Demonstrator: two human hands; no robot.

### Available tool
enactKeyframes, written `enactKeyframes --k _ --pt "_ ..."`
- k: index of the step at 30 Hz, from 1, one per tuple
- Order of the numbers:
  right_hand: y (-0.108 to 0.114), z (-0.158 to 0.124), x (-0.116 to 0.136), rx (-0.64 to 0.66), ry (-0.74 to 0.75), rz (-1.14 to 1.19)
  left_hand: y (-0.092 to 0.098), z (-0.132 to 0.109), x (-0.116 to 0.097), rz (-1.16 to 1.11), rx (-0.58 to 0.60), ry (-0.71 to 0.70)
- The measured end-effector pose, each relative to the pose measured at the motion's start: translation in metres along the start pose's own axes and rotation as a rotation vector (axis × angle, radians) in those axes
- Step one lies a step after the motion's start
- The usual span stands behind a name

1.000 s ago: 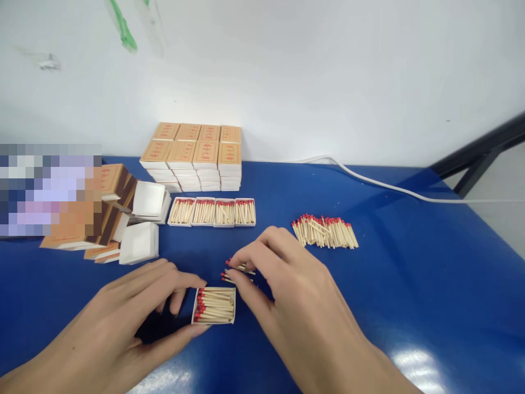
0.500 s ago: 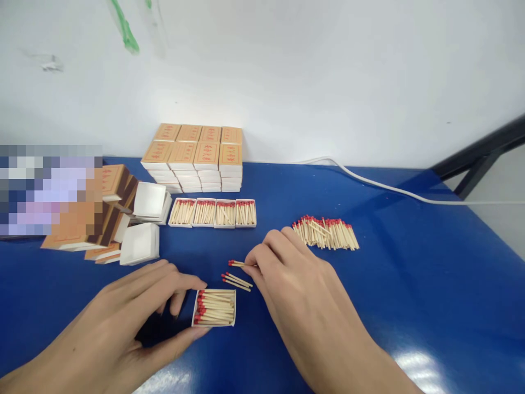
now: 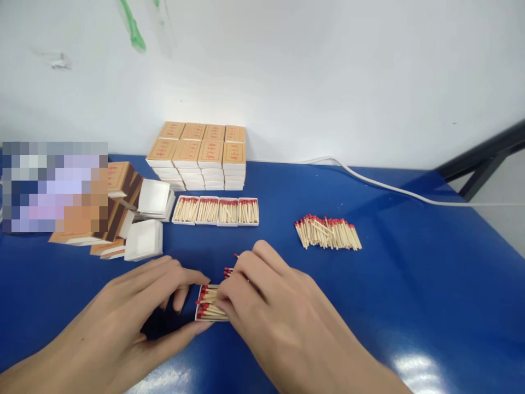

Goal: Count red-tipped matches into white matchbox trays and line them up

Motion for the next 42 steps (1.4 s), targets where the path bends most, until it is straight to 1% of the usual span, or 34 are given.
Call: enactKeyframes --k 2,4,10,15,17,19,21,23,27,32,38,42 --pt "-0.005 0.0 0.001 0.055 0.024 -0.038 0.0 0.0 0.0 -0.001 -0.003 -0.003" --pt "-0.006 0.001 0.001 0.074 0.016 -0.066 0.001 0.0 0.0 -0.006 -0.003 -0.005" --pt "-0.001 0.006 -0.003 0.02 -0.03 -0.056 0.001 0.0 -0.001 -0.01 -0.006 -0.005" --pt "-0.002 0.006 -0.004 0.015 -0.056 -0.025 0.002 0.0 -0.003 0.004 0.004 -0.014" --pt "-0.001 0.005 -0.006 -0.017 -0.095 0.003 0.001 0.001 -0.003 0.007 0.007 -0.019" --pt "0.002 0.003 -0.01 -0.078 -0.155 0.005 0.001 0.002 -0.003 0.007 0.012 -0.02" --pt "0.007 0.0 -0.016 -0.147 -0.223 -0.058 0.001 0.003 -0.004 0.009 0.012 -0.03" --pt "0.009 -0.004 -0.023 -0.175 -0.279 -0.14 0.001 0.003 -0.004 0.012 0.01 -0.033" --pt "0.0 -0.009 -0.034 -0.075 -0.319 -0.158 0.002 0.002 -0.004 0.015 0.009 -0.034" --pt "-0.005 -0.009 -0.035 -0.028 -0.317 -0.107 0.002 0.002 -0.004 0.029 0.011 -0.038" --pt "-0.005 -0.008 -0.032 -0.01 -0.29 -0.146 0.002 0.003 -0.004 0.02 0.015 -0.049" --pt "0.0 -0.007 -0.03 -0.063 -0.269 -0.15 0.002 0.004 -0.004 0.017 0.009 -0.04"
Point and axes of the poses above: each hand's wrist, its own z-axis towards the middle knuckle, its own y-axis out of the back of the hand, x = y × z, the point moved 6 cm from there along z, towards the middle knuckle, and after that the axes turned 9 degrees about -z, right-handed, at the moved point
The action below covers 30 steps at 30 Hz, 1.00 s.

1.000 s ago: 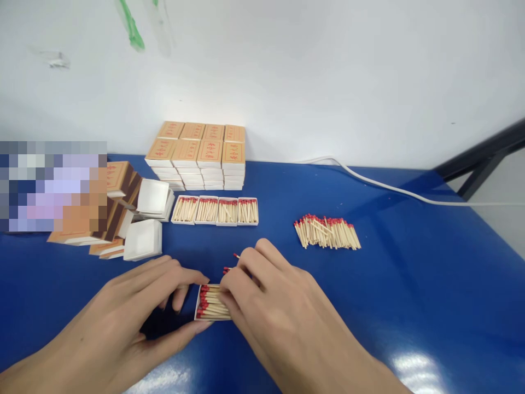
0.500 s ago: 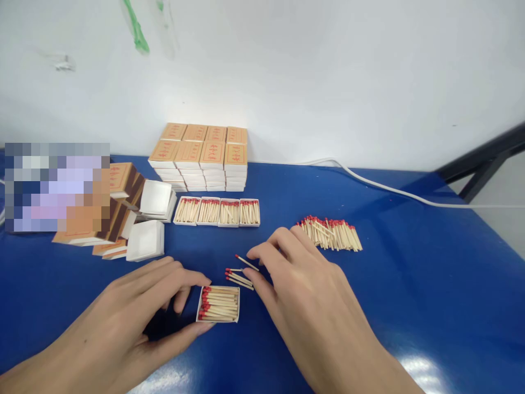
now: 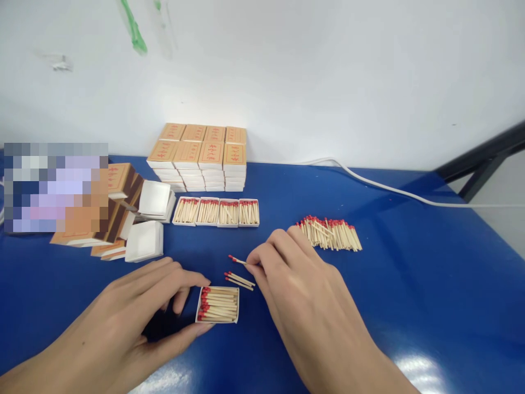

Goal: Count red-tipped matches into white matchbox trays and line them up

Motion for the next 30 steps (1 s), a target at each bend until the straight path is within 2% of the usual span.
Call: enactKeyframes --k 3,7,10,15,22,28,30 --pt "0.007 0.001 0.004 -0.015 -0.002 0.088 -0.001 -0.001 -0.001 -0.007 0.003 0.008" --pt "0.006 0.0 0.02 0.107 0.12 0.241 -0.001 -0.002 -0.001 -0.008 -0.004 0.013" --pt "0.001 -0.002 0.026 0.166 0.18 0.223 -0.001 -0.003 0.0 0.012 0.004 0.021" --pt "-0.005 -0.002 0.024 0.203 0.162 0.191 -0.002 -0.005 0.001 0.006 0.014 0.012" --pt "-0.003 0.0 0.025 0.164 0.142 0.18 -0.001 -0.002 0.0 -0.008 0.014 0.017" --pt "0.003 0.0 0.014 -0.011 0.009 0.122 -0.001 -0.001 0.0 -0.019 0.001 0.022" --pt "0.002 0.0 0.008 -0.023 -0.022 0.07 -0.002 -0.003 0.003 -0.061 0.004 0.069"
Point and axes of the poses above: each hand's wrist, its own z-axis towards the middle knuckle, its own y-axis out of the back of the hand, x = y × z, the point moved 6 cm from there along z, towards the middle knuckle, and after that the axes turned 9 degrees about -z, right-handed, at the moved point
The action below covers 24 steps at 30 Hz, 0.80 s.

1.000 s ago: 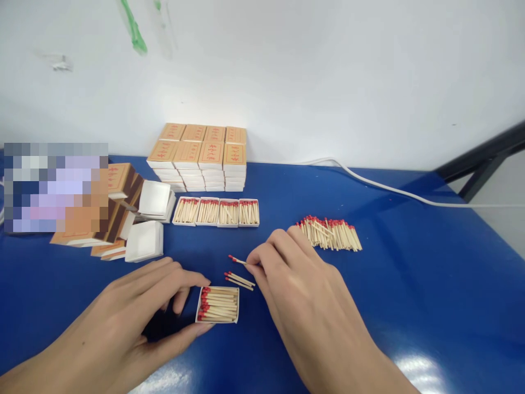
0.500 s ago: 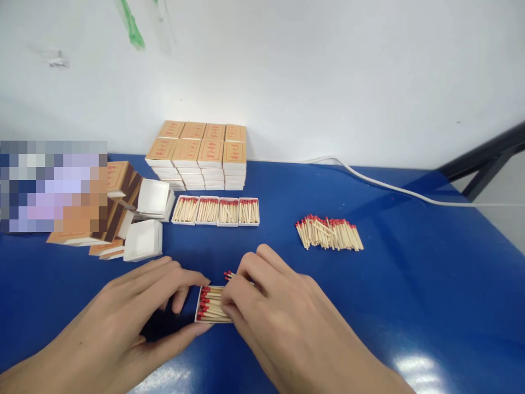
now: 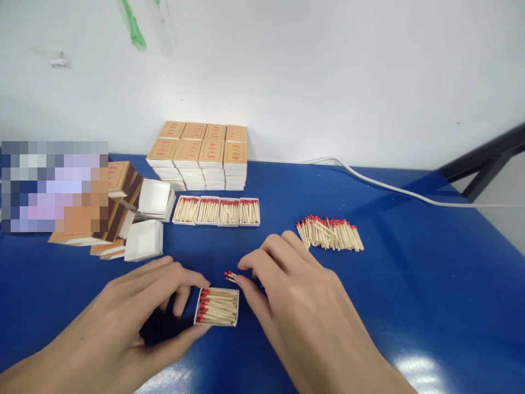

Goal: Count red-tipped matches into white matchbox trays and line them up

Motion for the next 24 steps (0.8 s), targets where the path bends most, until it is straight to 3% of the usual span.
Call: enactKeyframes --k 5,16,24 --pt "-0.005 -0.002 -0.005 0.055 -0.001 -0.02 -0.001 -0.006 0.01 -0.079 0.037 0.128" --pt "0.004 0.0 0.004 0.008 0.194 -0.291 -0.001 -0.002 0.007 -0.031 -0.012 0.073" --pt "0.005 0.0 0.004 0.059 0.249 -0.22 0.0 -0.002 0.007 -0.036 -0.022 0.061"
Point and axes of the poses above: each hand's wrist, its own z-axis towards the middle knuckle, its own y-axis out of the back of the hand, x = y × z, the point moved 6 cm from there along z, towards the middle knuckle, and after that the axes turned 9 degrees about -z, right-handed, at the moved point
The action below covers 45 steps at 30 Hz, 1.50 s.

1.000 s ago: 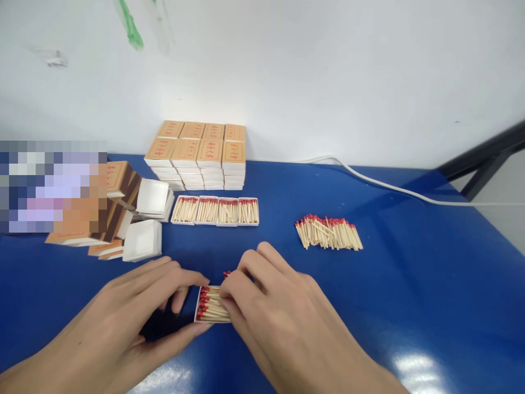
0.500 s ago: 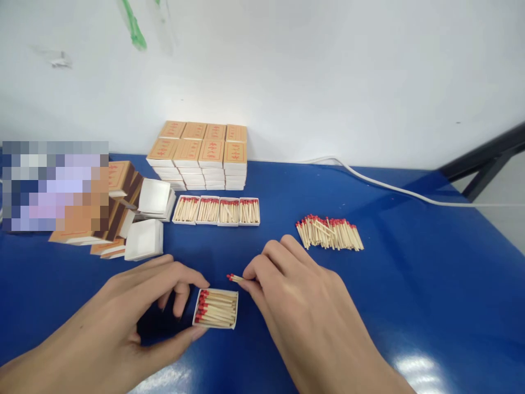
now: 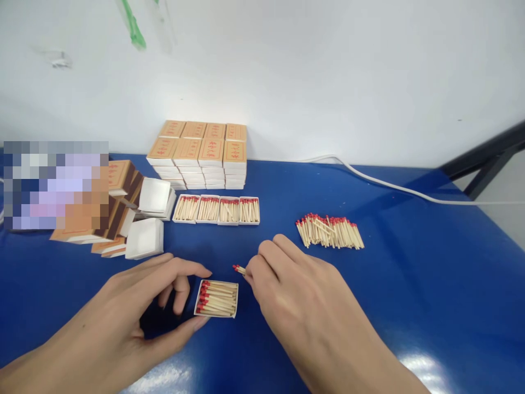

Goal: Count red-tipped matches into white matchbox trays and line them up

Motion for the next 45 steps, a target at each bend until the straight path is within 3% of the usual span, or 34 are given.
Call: enactKeyframes --k 9,16,20,26,32,45 --pt "-0.005 -0.003 0.003 -0.041 -0.049 0.003 0.001 0.001 -0.003 0.002 0.004 -0.01" --pt "0.008 -0.003 0.003 -0.099 -0.061 0.176 0.001 0.003 -0.001 -0.003 0.012 0.004" --pt "0.007 -0.002 0.015 -0.083 -0.023 0.325 0.001 0.003 -0.002 -0.026 0.016 0.014" --pt "0.001 -0.002 0.025 -0.019 0.07 0.256 -0.002 0.0 0.002 -0.04 0.03 0.038" --pt "0.001 -0.001 0.023 0.038 0.077 0.164 -0.001 0.002 0.0 -0.047 0.025 0.028" --pt "-0.007 -0.001 0.022 0.051 0.078 0.278 -0.001 0.003 -0.001 -0.034 0.017 0.01"
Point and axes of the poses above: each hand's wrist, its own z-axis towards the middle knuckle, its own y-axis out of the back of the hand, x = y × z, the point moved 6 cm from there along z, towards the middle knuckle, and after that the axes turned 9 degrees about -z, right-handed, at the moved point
